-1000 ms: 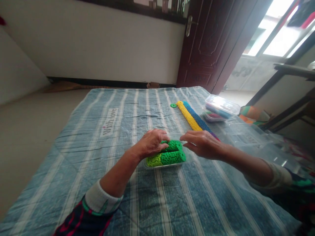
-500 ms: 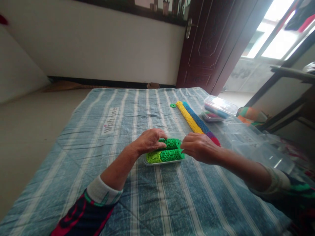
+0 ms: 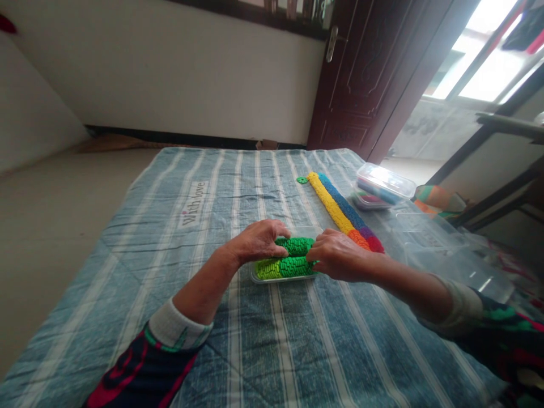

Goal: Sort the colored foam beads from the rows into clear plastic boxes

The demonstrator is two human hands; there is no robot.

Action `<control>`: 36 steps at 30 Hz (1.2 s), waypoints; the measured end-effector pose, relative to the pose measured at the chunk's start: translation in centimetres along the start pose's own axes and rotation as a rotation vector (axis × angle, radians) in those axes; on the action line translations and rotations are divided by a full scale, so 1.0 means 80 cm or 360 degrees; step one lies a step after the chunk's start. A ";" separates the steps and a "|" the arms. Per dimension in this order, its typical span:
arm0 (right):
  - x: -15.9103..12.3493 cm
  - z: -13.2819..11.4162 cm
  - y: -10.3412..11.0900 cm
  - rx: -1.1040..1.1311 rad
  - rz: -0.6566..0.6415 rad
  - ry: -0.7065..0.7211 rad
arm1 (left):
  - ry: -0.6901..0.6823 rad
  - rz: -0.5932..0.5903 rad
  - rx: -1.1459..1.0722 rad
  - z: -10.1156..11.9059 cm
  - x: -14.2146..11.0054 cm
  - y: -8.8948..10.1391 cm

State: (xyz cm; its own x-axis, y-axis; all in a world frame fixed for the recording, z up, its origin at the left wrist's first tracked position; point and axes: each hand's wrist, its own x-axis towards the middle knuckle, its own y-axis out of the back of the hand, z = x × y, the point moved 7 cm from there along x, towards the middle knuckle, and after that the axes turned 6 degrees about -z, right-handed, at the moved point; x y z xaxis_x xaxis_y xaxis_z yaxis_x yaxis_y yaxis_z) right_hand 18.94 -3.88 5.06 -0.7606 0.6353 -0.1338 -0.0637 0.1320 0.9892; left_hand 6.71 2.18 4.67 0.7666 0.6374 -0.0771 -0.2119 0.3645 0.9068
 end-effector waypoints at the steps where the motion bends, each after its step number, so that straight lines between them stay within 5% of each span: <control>1: 0.000 0.000 0.000 0.0011 0.0003 -0.0004 | 0.0000 -0.0001 0.0004 0.000 0.000 0.000; 20: 0.004 0.003 0.000 0.0104 0.0100 0.0049 | 0.0017 -0.0013 0.0015 -0.002 0.001 -0.003; 29: -0.012 0.027 0.034 0.0183 0.0382 0.0011 | -0.0028 0.0000 -0.0005 -0.003 0.001 -0.001; 36: -0.019 0.028 0.031 0.0249 0.0344 0.0011 | 0.0015 0.0028 0.0094 -0.001 0.003 -0.003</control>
State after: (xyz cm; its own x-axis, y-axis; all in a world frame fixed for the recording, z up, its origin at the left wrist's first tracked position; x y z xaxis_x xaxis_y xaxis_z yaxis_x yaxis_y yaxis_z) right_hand 21.38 -2.80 7.60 -0.7500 0.6566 0.0804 0.2007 0.1101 0.9734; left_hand 6.87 2.28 4.43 0.7574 0.6498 -0.0644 -0.1891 0.3126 0.9309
